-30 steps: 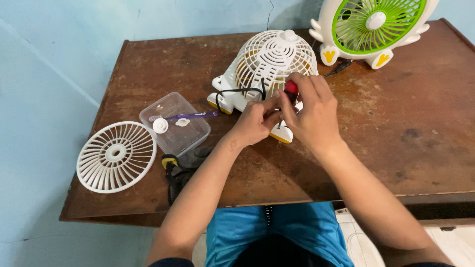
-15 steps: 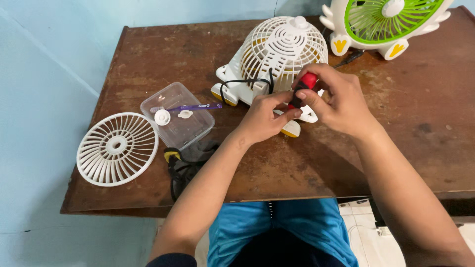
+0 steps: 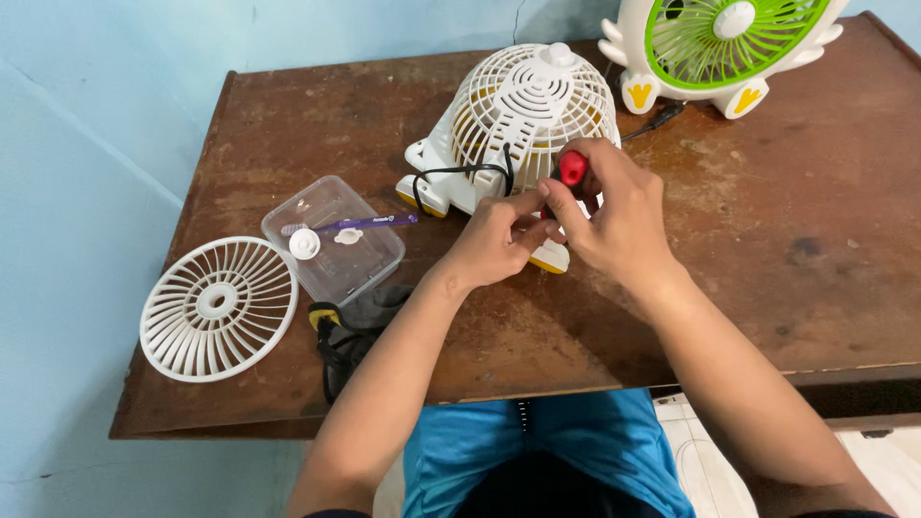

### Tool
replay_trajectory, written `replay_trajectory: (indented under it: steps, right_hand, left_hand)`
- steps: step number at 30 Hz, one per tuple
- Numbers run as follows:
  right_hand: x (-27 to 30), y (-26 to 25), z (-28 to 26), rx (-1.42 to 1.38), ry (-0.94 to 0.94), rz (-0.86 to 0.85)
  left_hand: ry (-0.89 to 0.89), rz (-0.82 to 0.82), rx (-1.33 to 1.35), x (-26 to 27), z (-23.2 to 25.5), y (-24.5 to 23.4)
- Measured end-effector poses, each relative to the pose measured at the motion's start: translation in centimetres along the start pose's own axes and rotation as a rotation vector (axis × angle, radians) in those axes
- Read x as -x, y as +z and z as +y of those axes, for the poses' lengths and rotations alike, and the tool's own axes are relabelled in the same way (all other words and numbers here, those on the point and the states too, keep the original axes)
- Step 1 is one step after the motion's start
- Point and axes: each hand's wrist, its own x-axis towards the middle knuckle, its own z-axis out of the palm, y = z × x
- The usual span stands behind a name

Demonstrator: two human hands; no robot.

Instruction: The person uses a screwdriver to remove screws from the rear grille of a small electric fan, then detaches the grille to expose the fan blades and motor. The removed screws are placed into a small plastic container.

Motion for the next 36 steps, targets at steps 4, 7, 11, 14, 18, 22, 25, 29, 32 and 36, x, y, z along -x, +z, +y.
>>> replay_trajectory:
  steps: [4,7,11,14,18,22,25,29,32,36]
  right_hand:
    - [-1.4,-1.5,-0.4,-0.079,-0.017,-0.138]
    - [-2.3,-3.4,0.0,-0.166,-0.075,-0.250]
    - [-1.8,-3.5,0.0,-0.200,-0.036,-0.268]
    - [-1.6,-3.0,0.1,-0.148,-0.066,-0.213]
    - [-1.0,-2.5,0.3,-0.110,-0.080,-0.153]
    - [-0.7,-2.0,-0.3,-0.060,-0.098,-0.080]
    - [-0.2,-1.9,-0.5,-0.032,-0.103,-0.033]
    - [0.1,-1.8,-0.7,0.031,-0.061,0.011]
    - [0.3,-1.4,-0.8,0.085,-0.071,0.050]
    - [0.5,-0.9,-1.3,0.119,-0.029,0.070]
  left_hand:
    - [-0.004,-0.053,0.016,-0.1,-0.5,-0.5]
    - [-0.022,-0.085,0.024,-0.4,-0.9,-0.8]
    - [0.000,-0.104,0.048,-0.2,-1.0,-0.7]
    - [0.048,-0.058,0.008,0.1,-0.5,-0.5]
    - [0.093,0.154,-0.049,0.1,0.1,0.6]
    - [0.059,0.192,-0.114,-0.4,0.7,1.0]
    - [0.040,0.161,-0.118,-0.3,0.8,0.9]
    - [0.074,0.122,-0.134,-0.6,1.0,0.6]
    - [0.053,0.102,-0.167,-0.7,1.0,0.4]
    - [0.097,0.093,-0.195,-0.7,1.1,0.2]
